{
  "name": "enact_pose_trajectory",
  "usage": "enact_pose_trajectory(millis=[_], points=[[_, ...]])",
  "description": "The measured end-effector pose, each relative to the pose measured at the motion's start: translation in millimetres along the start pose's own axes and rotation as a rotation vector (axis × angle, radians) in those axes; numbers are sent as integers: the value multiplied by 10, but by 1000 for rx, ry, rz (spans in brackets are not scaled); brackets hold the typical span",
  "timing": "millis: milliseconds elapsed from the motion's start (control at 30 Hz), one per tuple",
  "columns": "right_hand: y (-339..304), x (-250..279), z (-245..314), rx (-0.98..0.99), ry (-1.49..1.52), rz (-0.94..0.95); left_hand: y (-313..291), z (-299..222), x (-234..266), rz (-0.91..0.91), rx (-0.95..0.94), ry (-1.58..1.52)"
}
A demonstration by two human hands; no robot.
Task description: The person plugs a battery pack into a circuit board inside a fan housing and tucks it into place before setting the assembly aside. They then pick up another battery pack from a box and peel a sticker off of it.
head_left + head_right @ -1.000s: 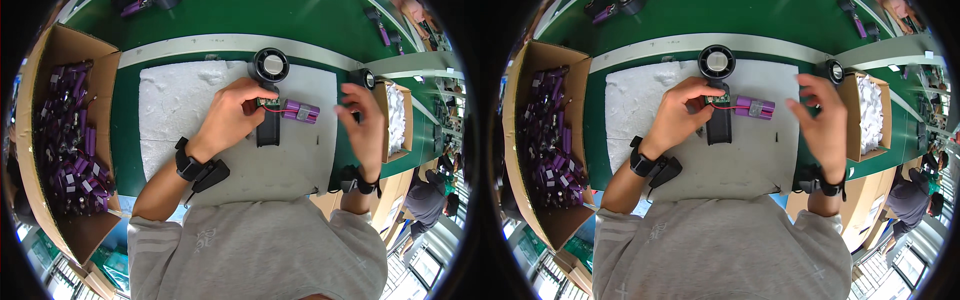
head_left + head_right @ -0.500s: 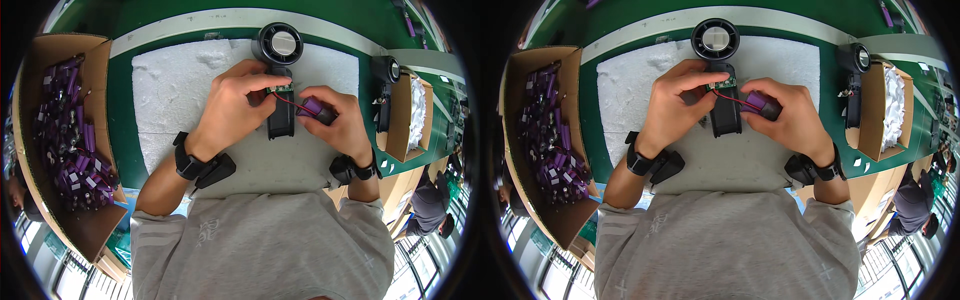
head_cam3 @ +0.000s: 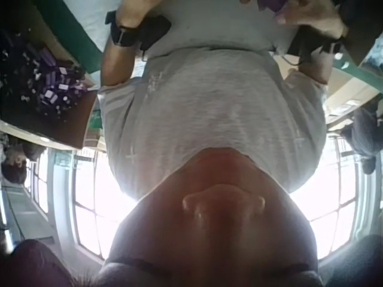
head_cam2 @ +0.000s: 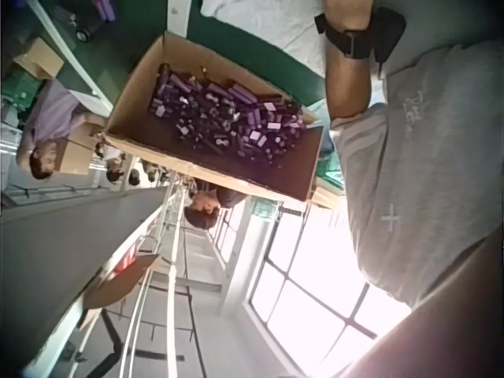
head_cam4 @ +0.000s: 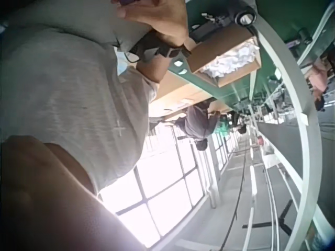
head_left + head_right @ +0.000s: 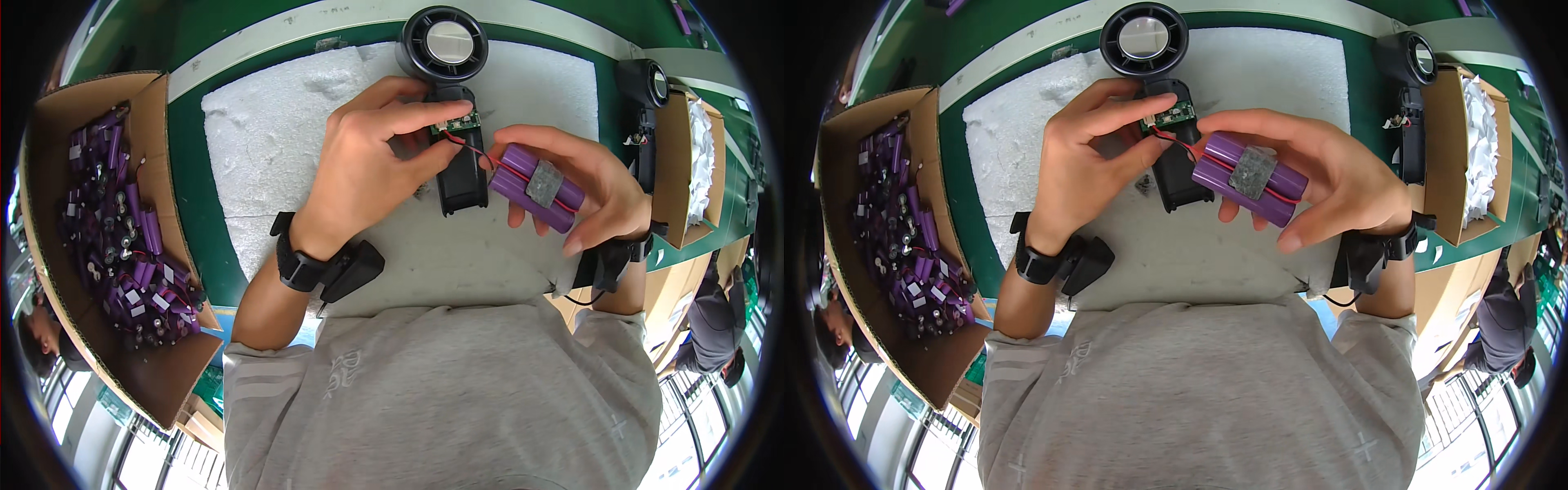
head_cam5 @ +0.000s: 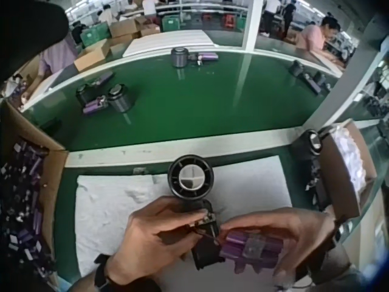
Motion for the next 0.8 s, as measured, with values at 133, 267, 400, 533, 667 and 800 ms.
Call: enact_pose_trajectory(millis=[133,267,400,533,667,800], points=[[3,75,17,96,77,114,12,-35,5,5,-10,30],[103,77,-84,210,405,-34,1,-9,9,-13,-44,69],[74,83,-33,222,345,-89,12,-22,11,-18,-52,61],[35,28,101,396,-25,-82,13,-34,12,-28,-55,53],[-35,-69,138,503,-503,-88,1,-38,23,-40,-32,63],[-67,-175,129,469,-725,-81,7,-41,34,-35,-14,77]])
Point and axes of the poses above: each hand's wrist, its own y-axis towards the middle knuckle, its own x-axis out of the back of the hand, z = x × y, the point moved 7 cm from there along y, towards the middle knuckle, and after that the axes turned 2 degrees about y, right-handed, at the moved point
